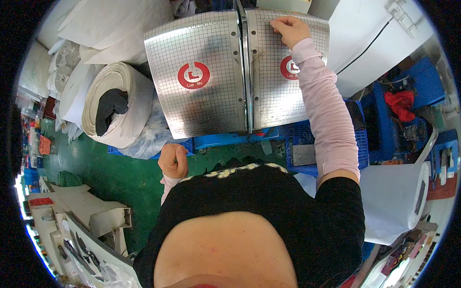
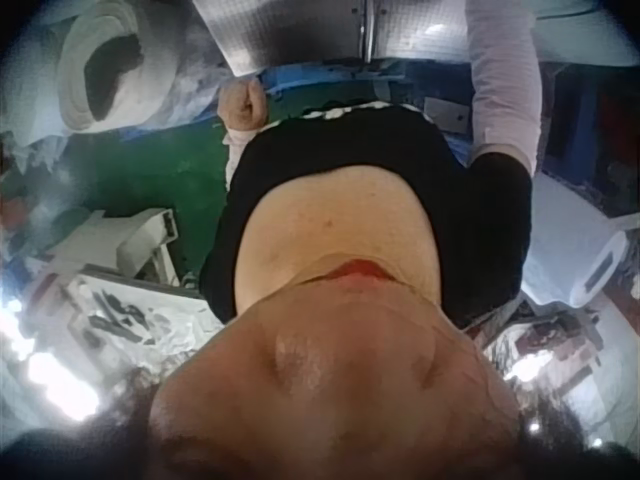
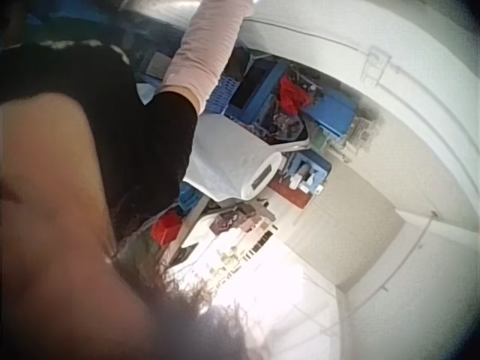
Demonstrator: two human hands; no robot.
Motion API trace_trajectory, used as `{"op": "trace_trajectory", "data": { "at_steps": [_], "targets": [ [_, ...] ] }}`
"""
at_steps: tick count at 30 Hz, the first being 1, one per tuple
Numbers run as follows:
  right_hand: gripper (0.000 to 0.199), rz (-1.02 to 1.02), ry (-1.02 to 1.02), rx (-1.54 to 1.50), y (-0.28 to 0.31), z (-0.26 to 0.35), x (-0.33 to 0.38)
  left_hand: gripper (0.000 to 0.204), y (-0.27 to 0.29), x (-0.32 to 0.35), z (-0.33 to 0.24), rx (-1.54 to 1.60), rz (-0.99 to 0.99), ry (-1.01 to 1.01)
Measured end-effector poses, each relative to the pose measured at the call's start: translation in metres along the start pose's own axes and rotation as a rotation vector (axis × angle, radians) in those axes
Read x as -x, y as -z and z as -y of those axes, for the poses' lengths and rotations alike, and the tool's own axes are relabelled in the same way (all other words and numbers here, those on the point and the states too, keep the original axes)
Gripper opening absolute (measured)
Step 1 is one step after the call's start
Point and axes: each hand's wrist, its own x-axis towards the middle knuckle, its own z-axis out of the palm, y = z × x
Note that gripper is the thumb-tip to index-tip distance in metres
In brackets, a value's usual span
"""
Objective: Operating a dual-head pneumatic heat press to bond or shape shoe upper components.
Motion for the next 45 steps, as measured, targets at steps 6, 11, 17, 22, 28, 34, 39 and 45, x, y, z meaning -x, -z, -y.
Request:
{"op": "trace_trajectory", "data": {
  "at_steps": [6,11,17,22,28,34,39,45],
  "targets": [
    [0.026,0.004,0.009,-0.002,0.001,-0.001,-0.001,0.013,0.001,-0.001,0.003,-0.018,0.015,-0.009],
    [0.026,0.019,-0.020,-0.057,-0.003,0.002,0.001,0.014,0.000,-0.003,0.000,-0.006,0.031,-0.006],
    [0.026,0.032,-0.010,-0.043,-0.003,0.000,-0.002,0.013,-0.002,-0.007,0.000,-0.007,0.047,-0.030],
    [0.028,0.031,-0.013,-0.084,-0.006,0.002,0.000,0.013,-0.002,-0.007,-0.002,-0.008,0.052,-0.031],
    [0.027,0.033,-0.010,-0.088,-0.005,0.003,0.001,0.012,-0.002,-0.006,-0.001,-0.005,0.055,-0.021],
    [0.027,0.049,-0.001,-0.069,-0.009,0.006,-0.002,0.011,-0.004,-0.006,-0.003,-0.012,0.060,-0.024],
    [0.031,0.015,0.010,-0.042,-0.017,0.015,-0.009,0.012,-0.003,-0.005,-0.006,-0.021,0.054,-0.016],
    [0.036,0.065,0.017,0.043,-0.017,0.000,-0.051,0.014,-0.002,-0.003,-0.007,-0.018,0.040,-0.017]
  ]
}}
